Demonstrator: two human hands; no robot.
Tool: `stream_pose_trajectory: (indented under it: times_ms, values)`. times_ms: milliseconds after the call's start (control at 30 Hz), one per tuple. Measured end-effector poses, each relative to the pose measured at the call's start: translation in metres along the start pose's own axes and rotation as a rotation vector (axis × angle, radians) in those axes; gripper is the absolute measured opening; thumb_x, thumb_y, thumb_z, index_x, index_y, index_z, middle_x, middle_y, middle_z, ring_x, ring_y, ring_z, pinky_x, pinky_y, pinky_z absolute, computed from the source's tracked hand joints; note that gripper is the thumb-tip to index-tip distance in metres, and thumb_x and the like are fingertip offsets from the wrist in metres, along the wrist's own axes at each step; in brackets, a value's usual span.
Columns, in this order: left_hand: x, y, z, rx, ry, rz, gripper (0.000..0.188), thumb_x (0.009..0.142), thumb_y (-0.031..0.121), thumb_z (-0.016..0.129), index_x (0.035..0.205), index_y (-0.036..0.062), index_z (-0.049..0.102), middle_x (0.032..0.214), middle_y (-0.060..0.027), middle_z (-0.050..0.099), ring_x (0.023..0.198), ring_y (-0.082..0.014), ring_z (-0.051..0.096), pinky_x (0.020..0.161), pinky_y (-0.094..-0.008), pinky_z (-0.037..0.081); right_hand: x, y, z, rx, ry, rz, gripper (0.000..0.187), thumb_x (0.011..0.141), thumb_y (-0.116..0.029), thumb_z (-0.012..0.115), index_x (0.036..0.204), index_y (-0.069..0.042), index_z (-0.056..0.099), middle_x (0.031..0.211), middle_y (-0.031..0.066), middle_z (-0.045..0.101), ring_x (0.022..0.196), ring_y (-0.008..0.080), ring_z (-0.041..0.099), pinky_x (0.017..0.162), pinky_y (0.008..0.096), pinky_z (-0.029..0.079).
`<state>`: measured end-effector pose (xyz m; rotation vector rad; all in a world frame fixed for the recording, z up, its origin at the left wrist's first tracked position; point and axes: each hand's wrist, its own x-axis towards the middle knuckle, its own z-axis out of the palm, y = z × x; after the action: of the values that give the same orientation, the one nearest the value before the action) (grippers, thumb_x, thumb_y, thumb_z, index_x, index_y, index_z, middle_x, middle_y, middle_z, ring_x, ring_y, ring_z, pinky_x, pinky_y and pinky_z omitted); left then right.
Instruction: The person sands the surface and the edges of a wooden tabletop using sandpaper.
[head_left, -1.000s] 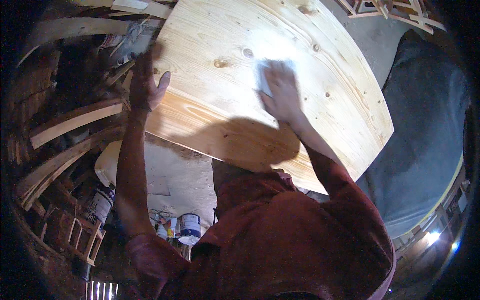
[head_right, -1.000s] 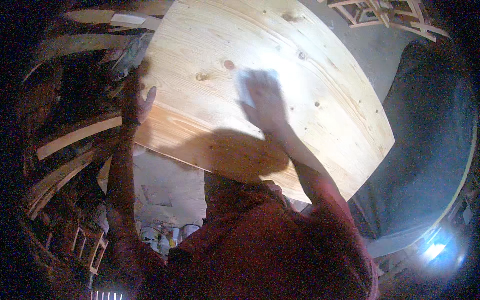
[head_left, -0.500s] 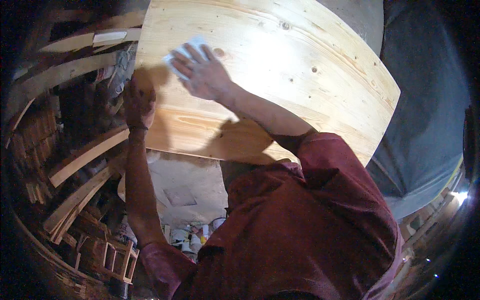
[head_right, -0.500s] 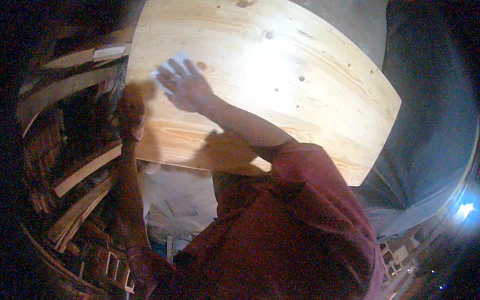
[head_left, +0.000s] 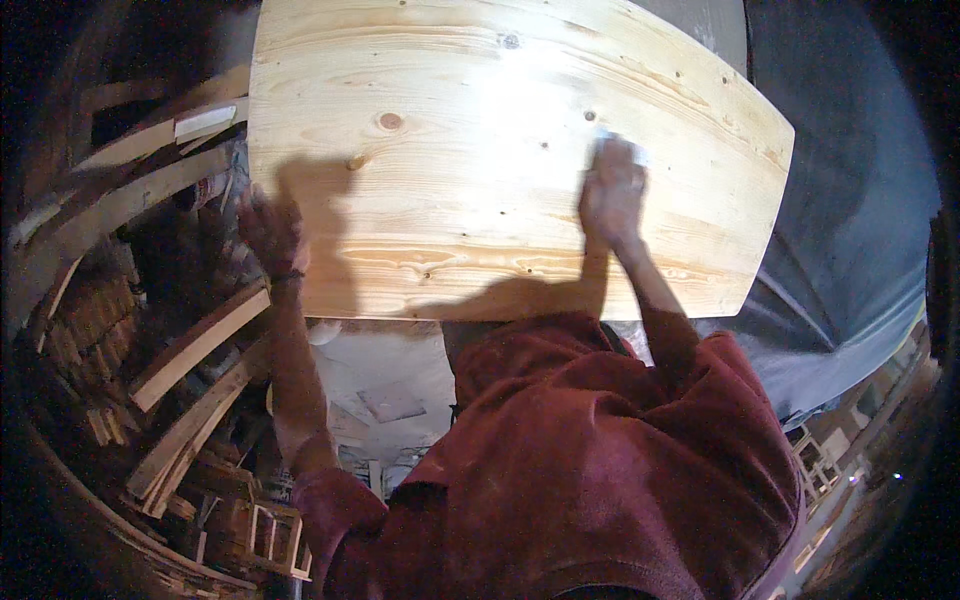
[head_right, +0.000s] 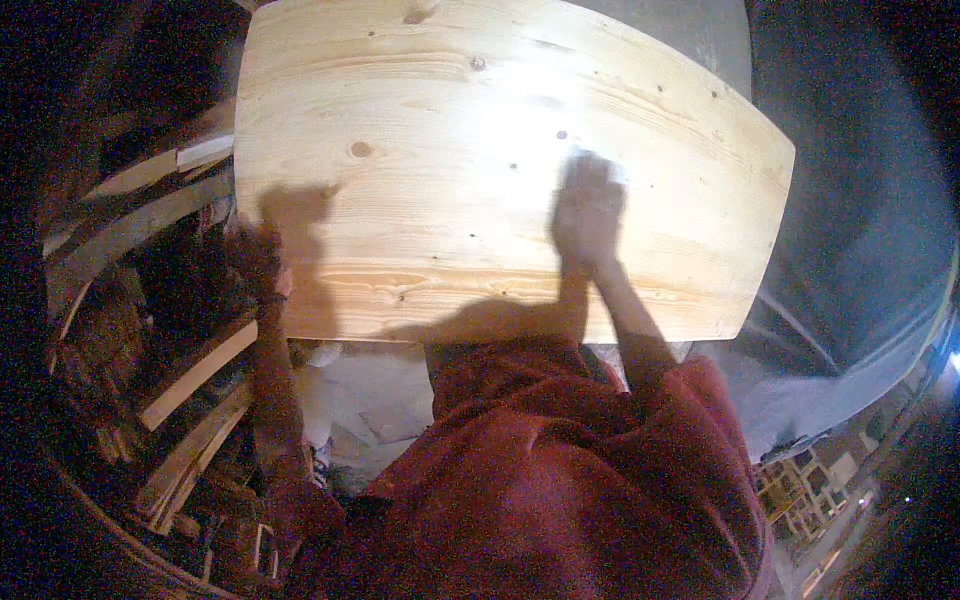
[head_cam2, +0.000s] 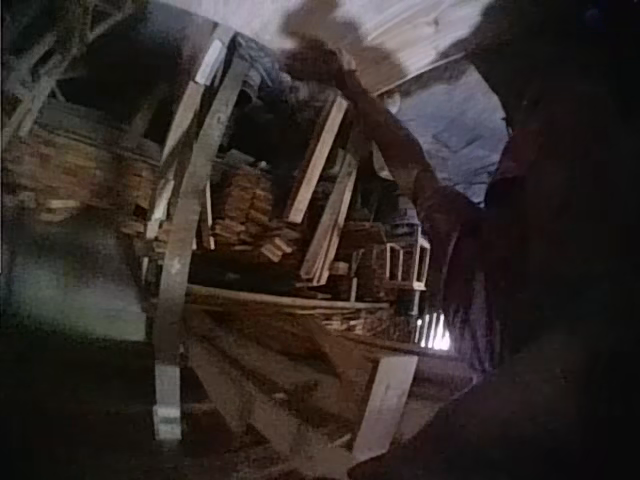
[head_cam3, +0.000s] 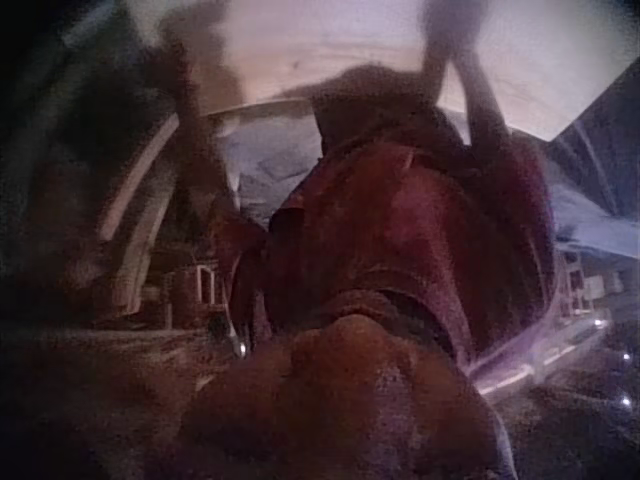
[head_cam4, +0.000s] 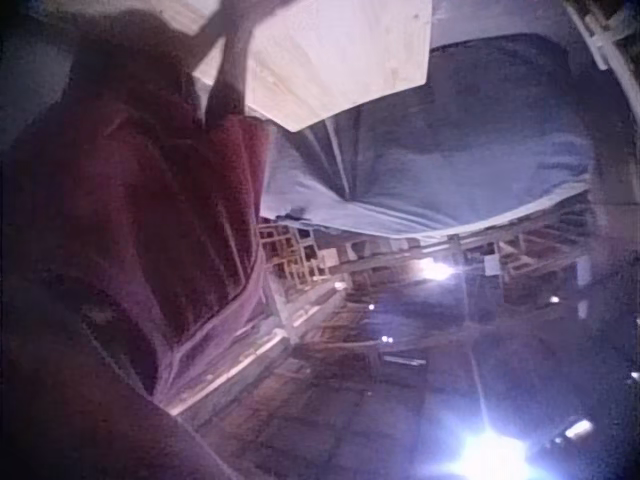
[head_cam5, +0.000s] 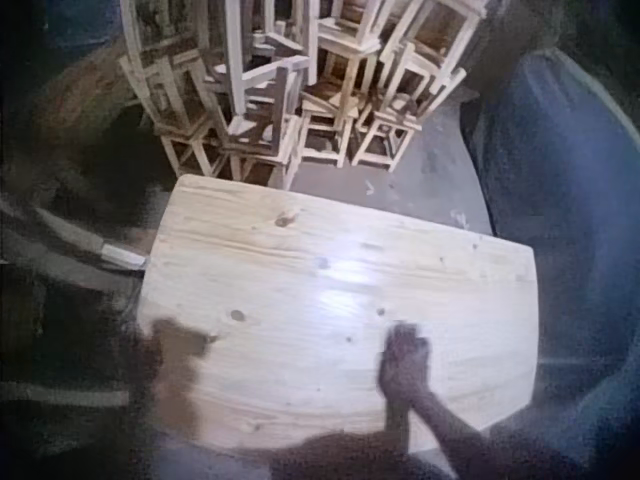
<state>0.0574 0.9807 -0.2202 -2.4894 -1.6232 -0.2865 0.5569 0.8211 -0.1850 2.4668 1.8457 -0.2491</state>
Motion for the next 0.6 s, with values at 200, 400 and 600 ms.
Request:
stream_pose_trajectory:
  times_ms: [200,400,600]
  values:
    - [0.043,0.159,-0.013,-0.455,-0.308,0.158,0.071,0.087,0.020,0.069,0.149,-0.0045,0.043,0.164,-0.0220,0.030,0.153,-0.0398,0.025,0.127,-0.0518,0.015,0.006,-0.092,-0.007,0.239,-0.053,-0.401,0.053,0.098,-0.033,0.055,0.146,-0.011,0.051,0.157,0.0103,0.045,0.144,0.0409,0.039,0.117,0.0585,0.032]
    - [0.050,0.253,-0.022,-0.557,-0.343,0.530,0.064,0.092,0.030,0.063,0.144,-0.0051,0.050,0.159,-0.0233,0.040,0.147,-0.0410,0.038,0.118,-0.0551,0.033,0.014,-0.045,-0.013,0.019,0.191,0.000,0.047,0.097,-0.026,0.055,0.140,-0.005,0.056,0.152,0.0179,0.048,0.137,0.0427,0.044,0.111,0.0637,0.033]
    - [0.047,0.238,-0.011,-0.413,-0.291,0.347,0.068,0.093,0.037,0.063,0.145,-0.0050,0.050,0.159,-0.0225,0.040,0.148,-0.0379,0.037,0.118,-0.0536,0.032,0.019,-0.046,-0.027,0.158,0.098,-0.077,0.053,0.093,-0.020,0.057,0.143,-0.005,0.052,0.151,0.0113,0.050,0.138,0.0420,0.043,0.114,0.0618,0.033]
